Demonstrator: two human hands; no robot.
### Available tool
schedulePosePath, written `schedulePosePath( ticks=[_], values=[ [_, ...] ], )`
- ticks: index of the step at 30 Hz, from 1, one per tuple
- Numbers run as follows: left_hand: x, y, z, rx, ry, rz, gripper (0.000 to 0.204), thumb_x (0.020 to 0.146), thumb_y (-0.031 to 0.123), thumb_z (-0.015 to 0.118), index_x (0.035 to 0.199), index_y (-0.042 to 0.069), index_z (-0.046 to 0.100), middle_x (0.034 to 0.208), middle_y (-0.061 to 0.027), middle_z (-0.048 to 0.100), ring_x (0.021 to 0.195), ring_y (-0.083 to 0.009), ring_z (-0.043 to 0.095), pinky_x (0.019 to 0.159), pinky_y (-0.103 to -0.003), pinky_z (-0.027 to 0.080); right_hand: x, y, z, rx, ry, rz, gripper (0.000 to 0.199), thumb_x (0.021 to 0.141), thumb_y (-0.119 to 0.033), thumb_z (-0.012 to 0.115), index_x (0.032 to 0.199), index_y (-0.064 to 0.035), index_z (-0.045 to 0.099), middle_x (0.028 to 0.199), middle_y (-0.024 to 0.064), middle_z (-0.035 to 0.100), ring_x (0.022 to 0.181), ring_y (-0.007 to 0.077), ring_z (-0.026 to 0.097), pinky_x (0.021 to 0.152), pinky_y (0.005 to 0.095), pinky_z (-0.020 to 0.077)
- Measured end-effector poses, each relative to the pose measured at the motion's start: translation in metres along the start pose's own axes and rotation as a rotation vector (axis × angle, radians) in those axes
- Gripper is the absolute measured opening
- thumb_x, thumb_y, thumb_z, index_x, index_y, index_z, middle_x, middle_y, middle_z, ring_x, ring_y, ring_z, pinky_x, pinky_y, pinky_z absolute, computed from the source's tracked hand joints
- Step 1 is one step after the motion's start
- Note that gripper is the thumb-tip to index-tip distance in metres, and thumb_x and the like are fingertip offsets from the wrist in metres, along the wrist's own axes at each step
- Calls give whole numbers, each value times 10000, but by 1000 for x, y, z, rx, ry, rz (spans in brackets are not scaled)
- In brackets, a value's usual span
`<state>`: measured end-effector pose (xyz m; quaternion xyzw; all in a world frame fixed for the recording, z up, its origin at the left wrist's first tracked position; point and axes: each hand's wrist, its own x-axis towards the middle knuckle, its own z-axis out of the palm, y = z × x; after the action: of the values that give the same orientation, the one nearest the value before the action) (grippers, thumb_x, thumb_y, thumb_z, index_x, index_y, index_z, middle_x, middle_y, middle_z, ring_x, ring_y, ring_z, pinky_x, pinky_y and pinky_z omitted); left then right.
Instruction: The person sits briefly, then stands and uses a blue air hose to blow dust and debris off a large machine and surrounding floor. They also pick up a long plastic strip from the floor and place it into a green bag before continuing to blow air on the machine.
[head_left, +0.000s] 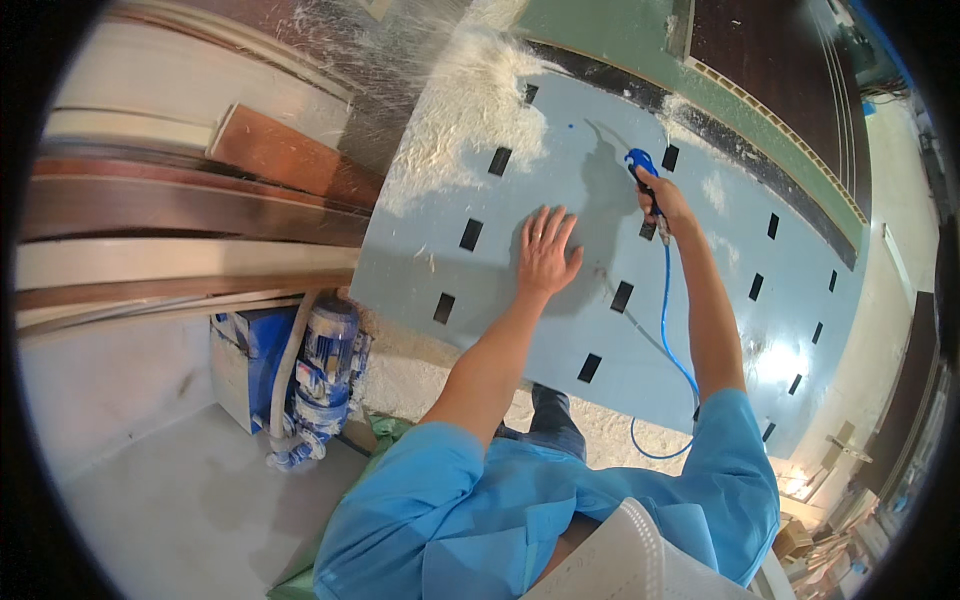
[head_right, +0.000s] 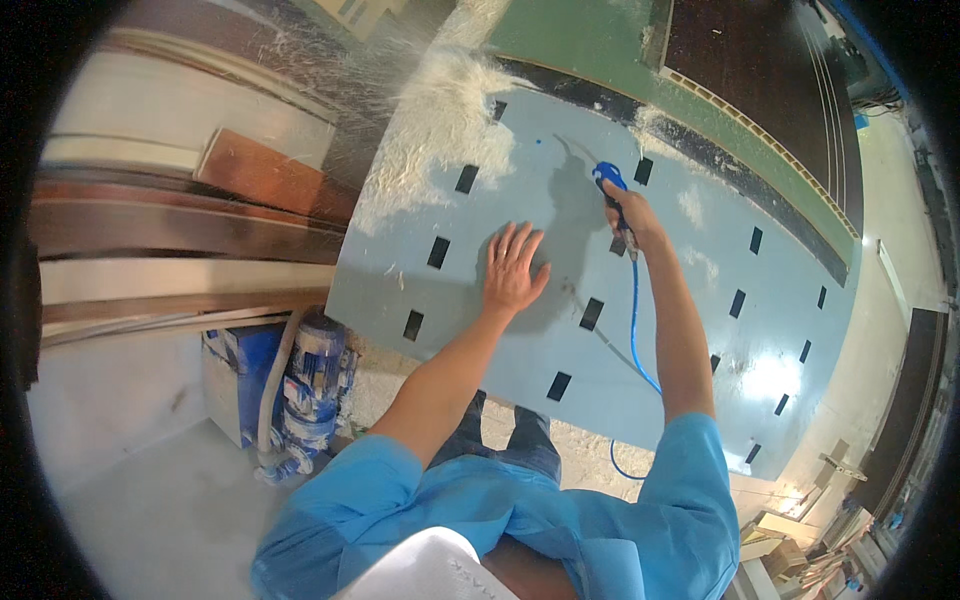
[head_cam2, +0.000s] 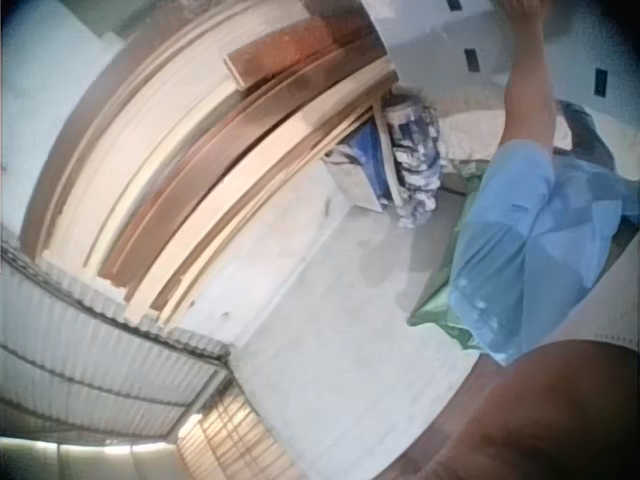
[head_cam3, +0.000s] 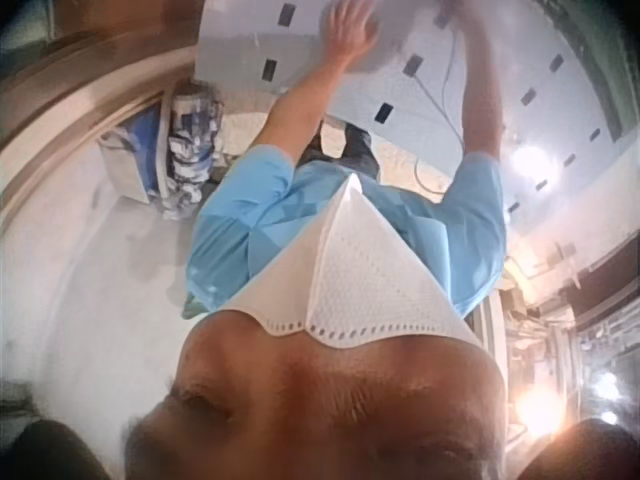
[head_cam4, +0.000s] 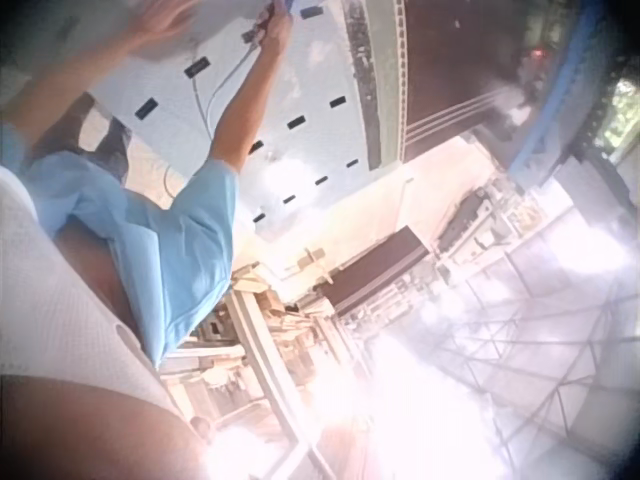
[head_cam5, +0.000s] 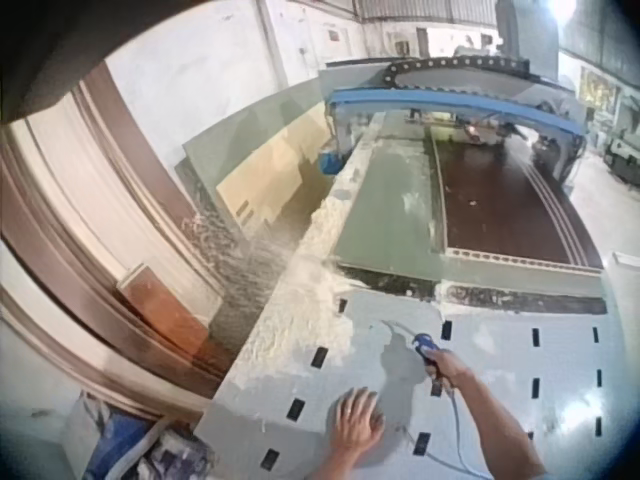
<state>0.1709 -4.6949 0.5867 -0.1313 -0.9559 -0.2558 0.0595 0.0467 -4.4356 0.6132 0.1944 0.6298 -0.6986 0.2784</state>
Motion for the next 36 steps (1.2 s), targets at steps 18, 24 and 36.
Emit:
schedulePosePath(
  ticks=[18, 24, 36],
  values=[
    [-155, -206, -136, 95, 82, -113, 503, 953, 316, 538, 1401, 102, 460, 1498, -71, 385, 1414, -332, 285, 1165, -514, 226, -132, 73, 245, -930, 172, -144, 497, 942, -498, 551, 884, -5, 563, 570, 50, 522, 465, 172, 536, 451, 354, 445],
    [-125, -248, -151, 70, 155, -71, 492, 942, 293, 554, 1384, 90, 475, 1470, -79, 422, 1392, -339, 319, 1151, -528, 239, -50, 23, 205, -727, 734, -262, 529, 928, -526, 548, 822, -9, 584, 601, 81, 569, 519, 209, 617, 472, 378, 472],
    [11, -255, -122, -7, 101, 89, 488, 934, 280, 560, 1353, 48, 475, 1445, -125, 436, 1371, -365, 340, 1143, -521, 242, 8, -14, 256, -647, 581, -221, 495, 906, -502, 591, 812, -19, 542, 578, 44, 521, 454, 168, 550, 416, 334, 443]
  ],
)
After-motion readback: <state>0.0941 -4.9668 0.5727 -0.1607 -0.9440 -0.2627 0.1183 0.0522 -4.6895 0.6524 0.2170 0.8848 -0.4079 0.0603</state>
